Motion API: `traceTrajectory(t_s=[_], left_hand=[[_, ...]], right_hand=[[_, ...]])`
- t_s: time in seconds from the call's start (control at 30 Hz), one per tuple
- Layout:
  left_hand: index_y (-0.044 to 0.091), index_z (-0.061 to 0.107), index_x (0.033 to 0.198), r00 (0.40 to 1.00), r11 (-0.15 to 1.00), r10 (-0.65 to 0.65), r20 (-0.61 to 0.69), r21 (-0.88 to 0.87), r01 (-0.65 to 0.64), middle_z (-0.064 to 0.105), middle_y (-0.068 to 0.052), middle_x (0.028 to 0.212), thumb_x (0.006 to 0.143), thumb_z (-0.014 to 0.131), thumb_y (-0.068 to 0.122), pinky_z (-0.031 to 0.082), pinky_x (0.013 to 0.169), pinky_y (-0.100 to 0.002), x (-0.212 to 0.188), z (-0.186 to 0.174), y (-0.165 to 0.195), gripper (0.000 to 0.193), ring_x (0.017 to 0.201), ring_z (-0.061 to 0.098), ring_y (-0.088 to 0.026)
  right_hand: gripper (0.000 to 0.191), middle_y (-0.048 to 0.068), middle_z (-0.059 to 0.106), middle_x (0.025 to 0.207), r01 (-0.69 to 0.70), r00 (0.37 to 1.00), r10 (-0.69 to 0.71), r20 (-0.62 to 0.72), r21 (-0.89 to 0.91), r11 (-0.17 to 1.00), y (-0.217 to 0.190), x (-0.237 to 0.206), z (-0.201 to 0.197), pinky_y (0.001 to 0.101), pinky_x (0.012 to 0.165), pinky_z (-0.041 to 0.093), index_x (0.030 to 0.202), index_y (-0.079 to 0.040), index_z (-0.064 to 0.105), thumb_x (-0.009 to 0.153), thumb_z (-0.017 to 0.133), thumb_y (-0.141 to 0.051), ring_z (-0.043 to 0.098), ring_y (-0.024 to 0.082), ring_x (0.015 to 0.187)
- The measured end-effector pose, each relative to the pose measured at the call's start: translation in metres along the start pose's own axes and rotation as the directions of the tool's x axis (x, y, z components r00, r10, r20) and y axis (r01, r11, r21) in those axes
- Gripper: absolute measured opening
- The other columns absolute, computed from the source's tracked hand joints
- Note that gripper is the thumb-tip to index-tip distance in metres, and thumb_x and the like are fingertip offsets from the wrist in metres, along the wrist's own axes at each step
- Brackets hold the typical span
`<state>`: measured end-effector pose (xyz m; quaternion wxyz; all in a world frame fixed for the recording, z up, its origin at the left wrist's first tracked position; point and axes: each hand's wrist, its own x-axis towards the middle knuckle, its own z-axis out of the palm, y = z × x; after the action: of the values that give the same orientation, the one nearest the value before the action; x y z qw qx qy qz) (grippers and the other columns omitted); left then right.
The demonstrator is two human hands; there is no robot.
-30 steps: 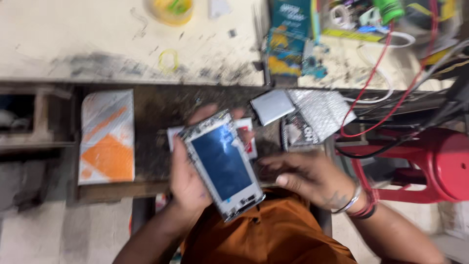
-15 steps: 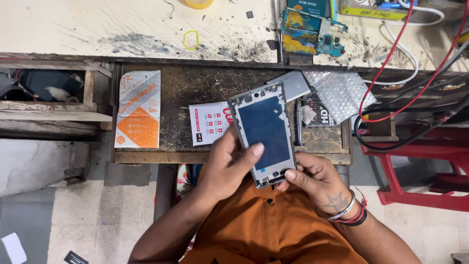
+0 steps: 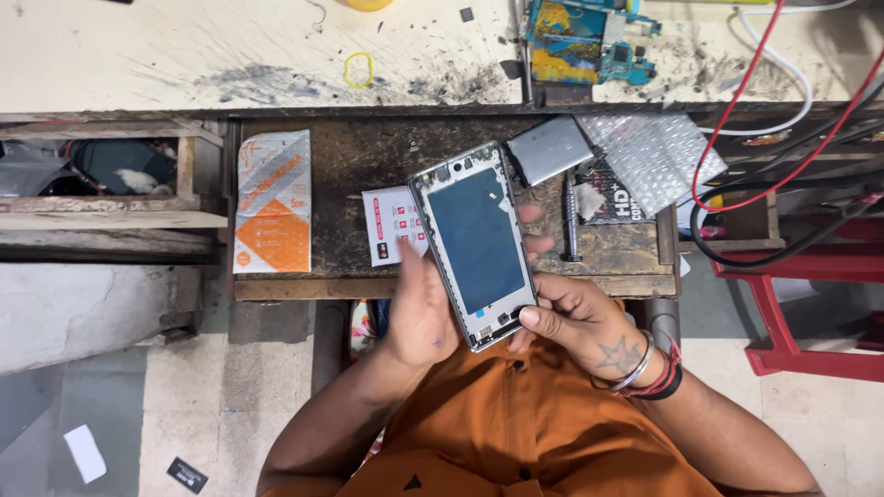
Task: The person uses a screwdriver and tweezers to remove screws and pry open a smartphone, then compares it with a replacement screen. They manipulate internal components and connectors while holding the device.
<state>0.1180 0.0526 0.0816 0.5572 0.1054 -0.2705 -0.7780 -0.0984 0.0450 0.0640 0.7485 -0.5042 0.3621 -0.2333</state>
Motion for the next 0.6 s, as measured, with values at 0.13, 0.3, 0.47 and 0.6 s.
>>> traceTrajectory(t_s=[0.13, 0.3, 0.47, 0.6], left_hand=[[0.000, 0.036, 0.160, 0.992, 0.990, 0.083, -0.095, 0.119, -0.072, 0.049, -0.017, 0.155, 0.107, 0.028, 0.072, 0.045, 0.121, -0.047, -0.002, -0.010, -0.003, 0.090, 0.134, 0.054, -0.026], [-0.004, 0.039, 0.158, 0.988, 0.928, 0.107, -0.109, 0.368, -0.060, 0.050, -0.016, 0.156, 0.111, 0.027, 0.070, 0.043, 0.125, -0.043, -0.009, -0.020, -0.018, 0.088, 0.140, 0.054, -0.025], [0.008, 0.024, 0.160, 0.917, 0.996, -0.076, -0.392, 0.010, 0.086, 0.044, -0.007, 0.156, 0.097, 0.027, 0.063, 0.041, 0.114, -0.035, -0.002, -0.011, -0.040, 0.083, 0.140, 0.049, -0.018], [0.001, 0.029, 0.157, 0.859, 0.899, 0.424, -0.288, 0.251, -0.359, 0.049, -0.016, 0.147, 0.109, 0.044, 0.066, 0.042, 0.124, -0.040, 0.008, -0.017, -0.010, 0.082, 0.138, 0.050, -0.026]], right_hand=[[0.033, 0.007, 0.081, 0.081, -0.111, 0.984, 0.032, -0.175, -0.463, 0.880, -0.020, -0.001, 0.001, 0.0287, 0.071, 0.062, 0.113, -0.003, 0.075, 0.097, 0.059, -0.028, 0.078, 0.016, 0.074], [0.069, 0.024, 0.054, 0.151, 0.278, 0.601, -0.799, 0.001, -0.938, 0.208, -0.052, 0.014, 0.002, 0.0527, 0.130, 0.033, 0.148, 0.000, 0.049, 0.111, 0.042, -0.058, 0.048, 0.044, 0.148], [0.096, 0.028, 0.036, 0.165, 0.362, 0.704, -0.697, 0.136, -0.913, 0.187, -0.024, 0.044, 0.021, 0.0570, 0.132, 0.004, 0.157, 0.003, 0.037, 0.102, 0.019, -0.073, 0.028, 0.039, 0.159], [0.088, 0.025, 0.051, 0.155, 0.476, 0.780, -0.520, 0.348, -0.869, 0.132, -0.001, 0.033, 0.001, 0.0530, 0.125, 0.025, 0.148, 0.003, 0.052, 0.106, 0.031, -0.071, 0.045, 0.038, 0.148]])
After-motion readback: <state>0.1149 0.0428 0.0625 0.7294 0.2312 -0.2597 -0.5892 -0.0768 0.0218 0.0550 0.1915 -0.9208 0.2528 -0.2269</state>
